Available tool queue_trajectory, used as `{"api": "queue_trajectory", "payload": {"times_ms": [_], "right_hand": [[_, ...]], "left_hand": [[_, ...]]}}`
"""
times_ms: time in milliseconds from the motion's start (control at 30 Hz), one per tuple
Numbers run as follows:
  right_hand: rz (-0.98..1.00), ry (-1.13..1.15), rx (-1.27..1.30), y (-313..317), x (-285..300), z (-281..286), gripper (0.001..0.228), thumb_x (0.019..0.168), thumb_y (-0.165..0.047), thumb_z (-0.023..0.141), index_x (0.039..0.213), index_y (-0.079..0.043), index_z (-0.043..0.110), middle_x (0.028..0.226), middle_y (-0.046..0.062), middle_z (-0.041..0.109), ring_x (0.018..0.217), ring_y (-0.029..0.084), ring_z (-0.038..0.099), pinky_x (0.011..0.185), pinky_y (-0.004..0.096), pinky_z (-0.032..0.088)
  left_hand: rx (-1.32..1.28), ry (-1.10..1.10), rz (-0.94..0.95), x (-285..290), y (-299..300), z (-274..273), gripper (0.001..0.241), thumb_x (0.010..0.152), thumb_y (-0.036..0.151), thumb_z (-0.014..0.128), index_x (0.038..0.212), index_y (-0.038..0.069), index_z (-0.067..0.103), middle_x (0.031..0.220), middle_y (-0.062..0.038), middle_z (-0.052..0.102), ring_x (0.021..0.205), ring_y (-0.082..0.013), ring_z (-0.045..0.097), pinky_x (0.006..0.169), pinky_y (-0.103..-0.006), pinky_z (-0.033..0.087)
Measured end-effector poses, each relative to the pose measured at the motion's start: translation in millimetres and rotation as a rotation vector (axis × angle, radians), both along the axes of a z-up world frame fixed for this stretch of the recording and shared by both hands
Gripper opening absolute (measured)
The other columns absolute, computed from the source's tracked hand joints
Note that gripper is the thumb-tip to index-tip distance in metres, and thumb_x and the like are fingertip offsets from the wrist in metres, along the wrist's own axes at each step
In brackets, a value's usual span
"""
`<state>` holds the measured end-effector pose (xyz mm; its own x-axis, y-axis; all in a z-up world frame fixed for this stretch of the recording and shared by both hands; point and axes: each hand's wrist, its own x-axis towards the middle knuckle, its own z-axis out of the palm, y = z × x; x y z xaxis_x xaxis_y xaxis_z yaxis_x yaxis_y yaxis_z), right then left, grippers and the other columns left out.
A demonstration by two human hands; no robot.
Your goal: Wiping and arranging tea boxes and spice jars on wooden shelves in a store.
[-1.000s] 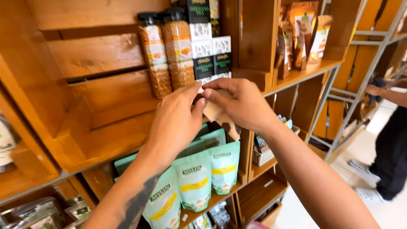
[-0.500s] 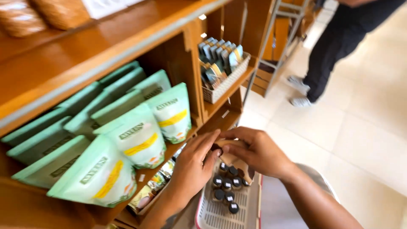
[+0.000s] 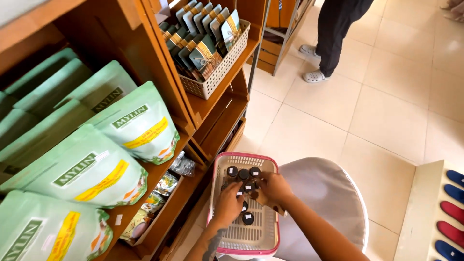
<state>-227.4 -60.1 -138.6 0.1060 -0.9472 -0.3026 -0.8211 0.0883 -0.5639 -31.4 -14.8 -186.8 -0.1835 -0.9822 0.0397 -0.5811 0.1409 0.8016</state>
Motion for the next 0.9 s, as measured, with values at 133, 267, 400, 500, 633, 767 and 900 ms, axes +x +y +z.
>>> {"api": "queue_trajectory", "payload": {"times_ms": [133,267,400,500,633,767,900], "right_hand": [[-0.059,0.181,0.174,5,-2,-30,0.032,0.093,-0.023,0.061,0.123,-0.03,0.071,0.118,0.006,0.072,0.11,0.03,0.069,0.092,0.045,0.055],[0.003,0.29,0.277,11,1,-44,0.046,0.091,-0.019,0.062,0.134,-0.036,0.062,0.129,0.002,0.067,0.115,0.028,0.067,0.094,0.045,0.055],[0.035,0.294,0.278,15,1,-83,0.045,0.092,-0.02,0.062,0.134,-0.036,0.062,0.131,0.001,0.065,0.114,0.028,0.067,0.093,0.045,0.056],[0.047,0.277,0.235,13,3,-101,0.04,0.093,-0.022,0.061,0.131,-0.035,0.065,0.131,0.001,0.066,0.111,0.029,0.068,0.091,0.045,0.056],[0.116,0.288,0.289,14,15,-86,0.04,0.091,-0.024,0.064,0.13,-0.034,0.067,0.12,0.004,0.071,0.106,0.027,0.071,0.089,0.044,0.057],[0.186,0.281,0.37,22,18,-98,0.042,0.088,-0.026,0.07,0.129,-0.032,0.067,0.109,0.004,0.075,0.104,0.026,0.072,0.089,0.043,0.058],[0.227,0.282,0.393,30,23,-83,0.046,0.086,-0.023,0.072,0.13,-0.031,0.065,0.108,0.003,0.075,0.104,0.025,0.071,0.089,0.042,0.058]], "left_hand": [[0.129,-0.052,0.057,0,3,-52,0.048,0.087,0.011,0.072,0.132,0.003,0.062,0.135,-0.016,0.062,0.122,-0.0378,0.058,0.102,-0.044,0.048],[0.281,-0.149,0.082,3,10,-70,0.054,0.087,0.013,0.07,0.139,0.01,0.058,0.14,-0.011,0.061,0.126,-0.0358,0.056,0.107,-0.042,0.046],[0.266,-0.215,0.124,9,22,-102,0.059,0.085,0.012,0.072,0.141,0.01,0.054,0.148,-0.014,0.05,0.131,-0.0377,0.049,0.106,-0.044,0.045],[0.379,-0.271,0.162,15,28,-120,0.062,0.088,0.013,0.071,0.146,0.013,0.05,0.151,-0.014,0.044,0.133,-0.0375,0.047,0.108,-0.0439,0.045],[0.392,-0.288,0.161,21,40,-147,0.063,0.087,0.01,0.068,0.147,0.011,0.049,0.144,-0.013,0.05,0.128,-0.0348,0.053,0.106,-0.0414,0.047],[0.365,-0.246,0.157,24,46,-155,0.067,0.086,0.009,0.069,0.149,0.011,0.046,0.136,-0.011,0.056,0.123,-0.0334,0.058,0.102,-0.04,0.051],[0.439,-0.216,0.142,17,43,-114,0.074,0.086,0.009,0.071,0.152,0.015,0.039,0.141,-0.011,0.05,0.121,-0.0336,0.058,0.098,-0.0409,0.053]]}}
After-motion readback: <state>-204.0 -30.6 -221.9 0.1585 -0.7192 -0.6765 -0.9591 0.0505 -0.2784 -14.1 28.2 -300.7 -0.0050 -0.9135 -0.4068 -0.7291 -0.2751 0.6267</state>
